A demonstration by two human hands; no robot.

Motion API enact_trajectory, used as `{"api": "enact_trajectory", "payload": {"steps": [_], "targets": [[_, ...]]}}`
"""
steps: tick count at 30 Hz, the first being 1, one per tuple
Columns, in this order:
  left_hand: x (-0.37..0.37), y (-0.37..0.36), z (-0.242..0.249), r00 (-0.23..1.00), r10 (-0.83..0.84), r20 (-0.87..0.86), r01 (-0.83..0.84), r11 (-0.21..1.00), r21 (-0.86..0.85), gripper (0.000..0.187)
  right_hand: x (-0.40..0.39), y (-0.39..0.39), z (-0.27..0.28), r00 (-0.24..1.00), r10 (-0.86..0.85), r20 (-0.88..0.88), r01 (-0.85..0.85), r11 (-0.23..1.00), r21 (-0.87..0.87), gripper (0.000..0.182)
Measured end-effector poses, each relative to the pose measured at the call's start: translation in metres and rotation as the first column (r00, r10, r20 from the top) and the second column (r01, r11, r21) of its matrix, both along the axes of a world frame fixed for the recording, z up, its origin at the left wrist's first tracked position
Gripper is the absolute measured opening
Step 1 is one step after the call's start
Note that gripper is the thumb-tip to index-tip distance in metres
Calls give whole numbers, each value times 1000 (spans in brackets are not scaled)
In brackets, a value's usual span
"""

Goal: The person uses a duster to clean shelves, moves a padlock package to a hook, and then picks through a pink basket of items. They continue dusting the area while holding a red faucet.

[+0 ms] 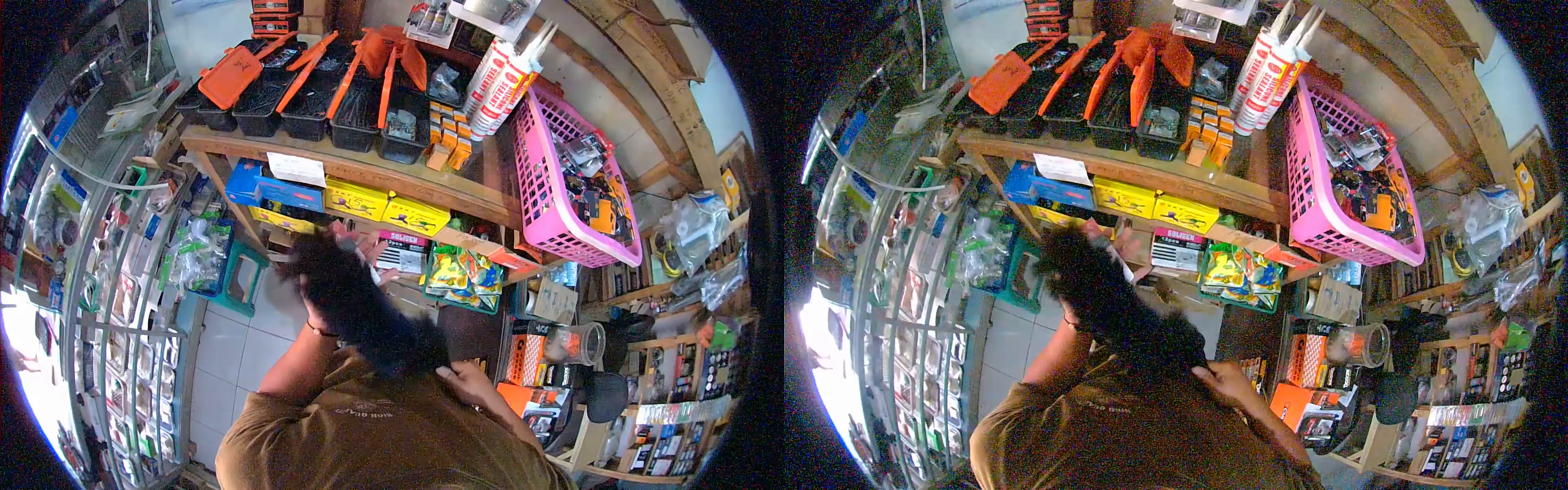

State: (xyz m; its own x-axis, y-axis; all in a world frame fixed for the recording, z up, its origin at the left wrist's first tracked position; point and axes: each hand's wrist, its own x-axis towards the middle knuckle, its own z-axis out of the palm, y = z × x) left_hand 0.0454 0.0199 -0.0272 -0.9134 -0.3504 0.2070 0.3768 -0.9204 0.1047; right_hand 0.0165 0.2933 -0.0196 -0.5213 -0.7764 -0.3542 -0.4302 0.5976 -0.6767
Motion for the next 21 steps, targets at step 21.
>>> {"api": "enact_trajectory", "payload": {"steps": [21], "targets": [[-5, -12, 5, 997, -81, -1, 80, 994, -78, 74, 4, 3, -10, 941, -316, 124, 329, 939, -103, 41]]}}
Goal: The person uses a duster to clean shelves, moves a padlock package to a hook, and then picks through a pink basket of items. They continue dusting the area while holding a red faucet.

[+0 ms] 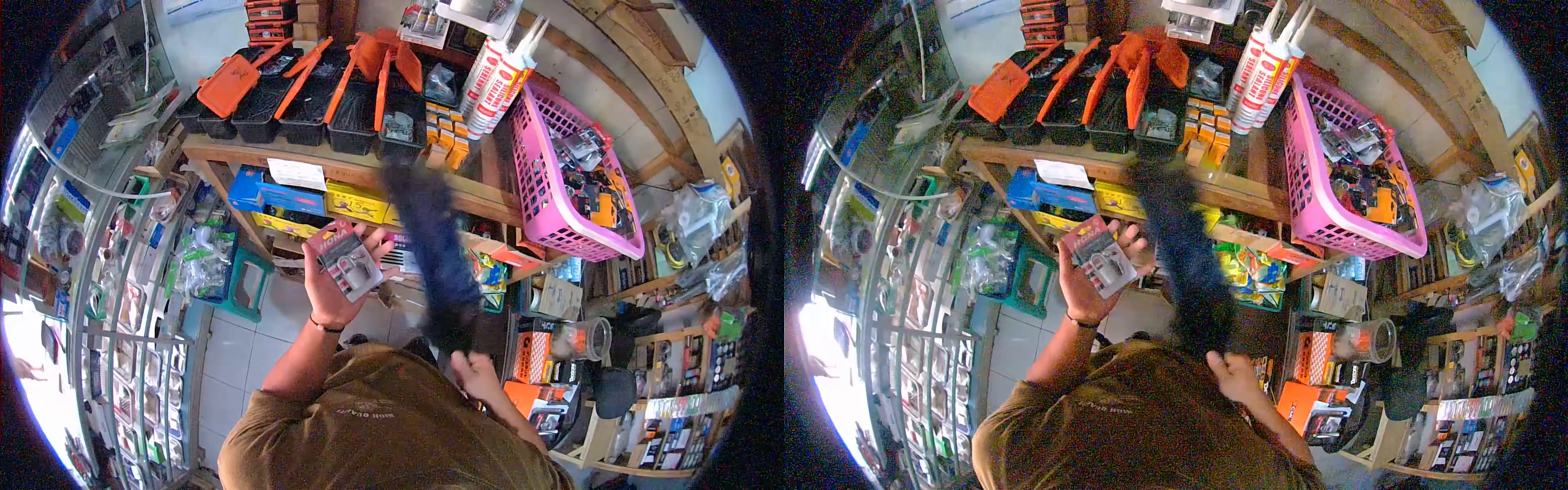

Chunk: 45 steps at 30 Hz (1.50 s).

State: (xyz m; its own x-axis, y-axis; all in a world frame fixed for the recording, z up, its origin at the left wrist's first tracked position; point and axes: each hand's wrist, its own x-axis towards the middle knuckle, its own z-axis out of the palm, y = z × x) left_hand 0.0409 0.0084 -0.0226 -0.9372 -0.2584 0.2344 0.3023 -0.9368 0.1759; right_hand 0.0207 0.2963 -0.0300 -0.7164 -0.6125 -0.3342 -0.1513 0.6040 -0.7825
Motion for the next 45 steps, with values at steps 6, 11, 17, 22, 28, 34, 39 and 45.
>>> {"api": "enact_trajectory", "payload": {"steps": [6, 11, 17, 22, 28, 34, 39, 45], "targets": [[-1, 1, 6, 968, 140, 211, -159, 984, 77, 55, 14, -16, 11, 999, 16, 46, -20, 996, 88, 50], [-3, -3, -30, 995, -98, 25, 96, 992, 80, 61, 8, -11, 12, 980, 183, -74, -172, 976, 136, 52], [4, 5, 2, 994, 82, 65, -85, 995, 43, 65, 8, -8, 7, 983, 169, -69, -157, 976, 154, 52], [1, 5, 7, 969, 97, 227, -125, 985, 116, 65, 1, 3, -15, 986, 166, -8, -159, 956, 245, 43], [-1, 2, -9, 997, -23, 70, 21, 999, 29, 84, -15, 21, -31, 987, 87, -138, -68, 988, 141, 36], [-9, 4, 1, 998, -58, 13, 58, 997, -58, 65, -17, 5, -3, 857, 409, -315, -421, 907, 32, 38], [-31, 14, -13, 987, 49, 155, -52, 999, 16, 60, -18, 7, 16, 958, 286, -14, -278, 940, 198, 46], [-39, 42, 33, 912, 43, 408, -119, 979, 164, 62, -26, 29, -3, 993, 116, 30, -119, 982, 146, 46]]}}
